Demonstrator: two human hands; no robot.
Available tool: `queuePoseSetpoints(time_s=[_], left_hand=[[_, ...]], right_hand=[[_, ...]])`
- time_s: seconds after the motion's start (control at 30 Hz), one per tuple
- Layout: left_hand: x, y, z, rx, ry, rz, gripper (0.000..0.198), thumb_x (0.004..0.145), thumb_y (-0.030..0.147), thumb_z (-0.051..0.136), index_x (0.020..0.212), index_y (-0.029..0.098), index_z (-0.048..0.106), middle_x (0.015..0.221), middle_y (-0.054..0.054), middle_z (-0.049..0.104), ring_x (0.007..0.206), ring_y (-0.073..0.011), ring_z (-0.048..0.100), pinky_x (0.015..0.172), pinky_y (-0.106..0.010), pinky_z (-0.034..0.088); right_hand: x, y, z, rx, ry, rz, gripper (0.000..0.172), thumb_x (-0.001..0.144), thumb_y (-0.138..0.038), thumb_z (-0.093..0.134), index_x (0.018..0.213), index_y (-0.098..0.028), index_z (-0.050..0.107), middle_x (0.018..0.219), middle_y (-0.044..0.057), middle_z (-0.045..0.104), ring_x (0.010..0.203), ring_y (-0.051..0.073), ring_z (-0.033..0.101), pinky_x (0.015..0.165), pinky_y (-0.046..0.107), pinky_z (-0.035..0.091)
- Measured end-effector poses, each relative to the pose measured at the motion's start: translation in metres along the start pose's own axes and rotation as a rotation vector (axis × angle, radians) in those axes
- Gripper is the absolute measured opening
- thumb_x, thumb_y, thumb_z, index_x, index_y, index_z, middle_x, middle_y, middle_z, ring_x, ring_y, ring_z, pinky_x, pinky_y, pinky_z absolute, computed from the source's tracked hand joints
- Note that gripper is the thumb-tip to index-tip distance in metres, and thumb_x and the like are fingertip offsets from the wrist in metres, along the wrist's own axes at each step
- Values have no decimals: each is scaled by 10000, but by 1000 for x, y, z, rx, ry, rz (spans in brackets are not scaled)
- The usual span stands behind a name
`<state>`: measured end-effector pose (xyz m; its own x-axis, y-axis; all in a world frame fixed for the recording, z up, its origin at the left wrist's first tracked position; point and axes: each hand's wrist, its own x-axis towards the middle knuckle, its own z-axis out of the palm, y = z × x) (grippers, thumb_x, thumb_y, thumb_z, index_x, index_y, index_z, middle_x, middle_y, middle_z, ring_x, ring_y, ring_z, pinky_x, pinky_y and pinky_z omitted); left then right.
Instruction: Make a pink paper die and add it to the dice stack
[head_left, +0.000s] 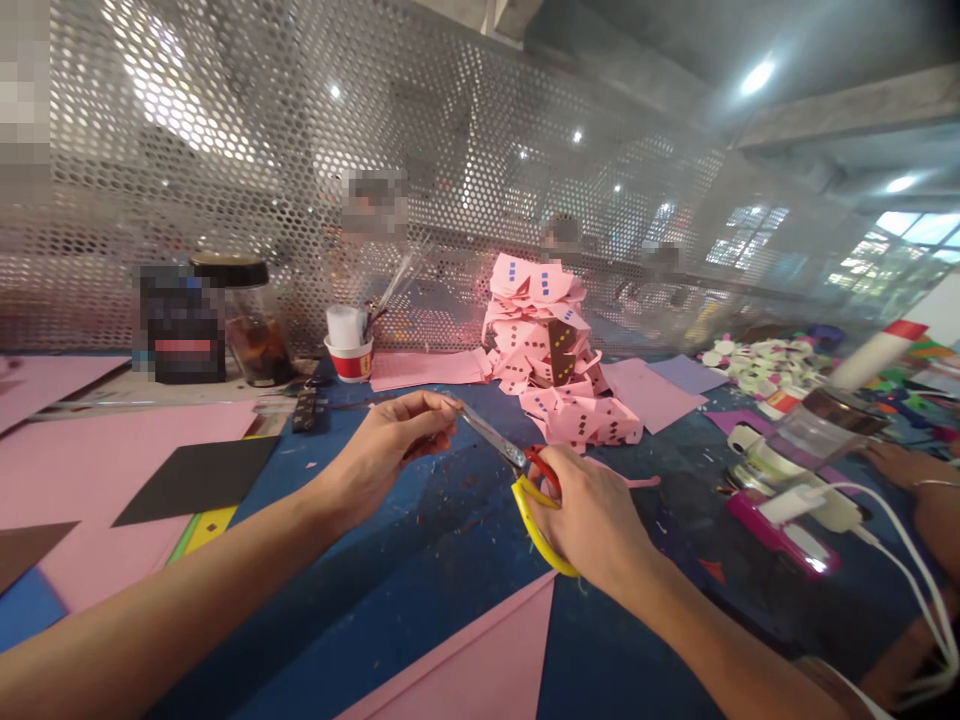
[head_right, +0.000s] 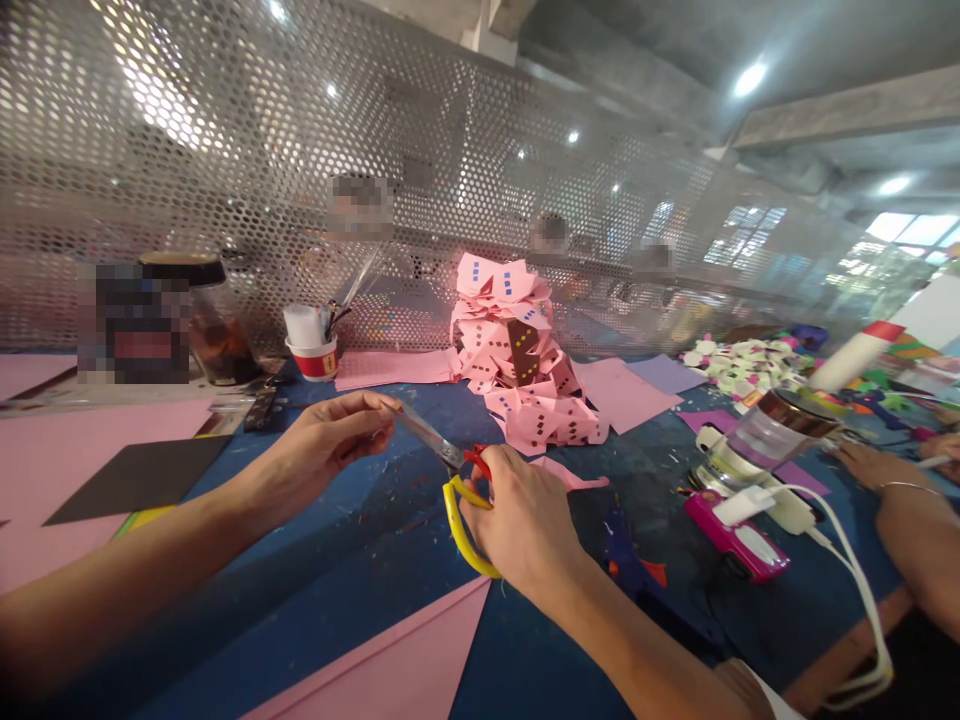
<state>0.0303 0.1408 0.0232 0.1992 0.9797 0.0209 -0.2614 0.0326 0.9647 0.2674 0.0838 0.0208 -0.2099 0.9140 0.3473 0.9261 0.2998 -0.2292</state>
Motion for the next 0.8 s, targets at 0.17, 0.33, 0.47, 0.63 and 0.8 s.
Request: queuePoseSetpoints(time_s=[0.17,0.33,0.47,0.63,0.8], left_hand=[[-1,0,1,14,-2,-1,214,756,335,814,912,202,751,797,4,682,665,-94,590,664,-208,477],[-3,1,3,33,0,5,190,754,334,816,830,187,724,811,7,679,684,-84,591,676,-188,477],[-3,1,1,30,-3,0,197,750,338,820,812,187,710,790,9,677,676,-88,595,685,-200,483],[-2,1,2,37,7,2,199,733,338,828,810,191,718,803,4,693,675,-97,600,692,-218,486],[-2,1,2,41,10,7,180,732,328,823,802,196,723,829,4,701,682,-96,605,699,-223,486]], right_hand=[[0,-1,-1,-16,-7,-5,137,849,-358,643,828,-235,586,671,-22,636,624,173,576,600,286,268],[0,-2,-1,-33,-21,1,138,869,-356,630,816,-242,574,705,-29,671,612,170,579,587,284,236],[0,-1,0,-37,-24,7,139,861,-344,645,807,-237,576,718,-35,686,599,162,583,577,289,226],[1,0,0,-59,-6,-9,131,857,-329,646,803,-228,582,722,-28,690,605,162,595,572,296,227],[1,-1,-1,-96,-11,0,124,864,-331,634,808,-232,583,716,-24,687,617,176,600,573,298,212]])
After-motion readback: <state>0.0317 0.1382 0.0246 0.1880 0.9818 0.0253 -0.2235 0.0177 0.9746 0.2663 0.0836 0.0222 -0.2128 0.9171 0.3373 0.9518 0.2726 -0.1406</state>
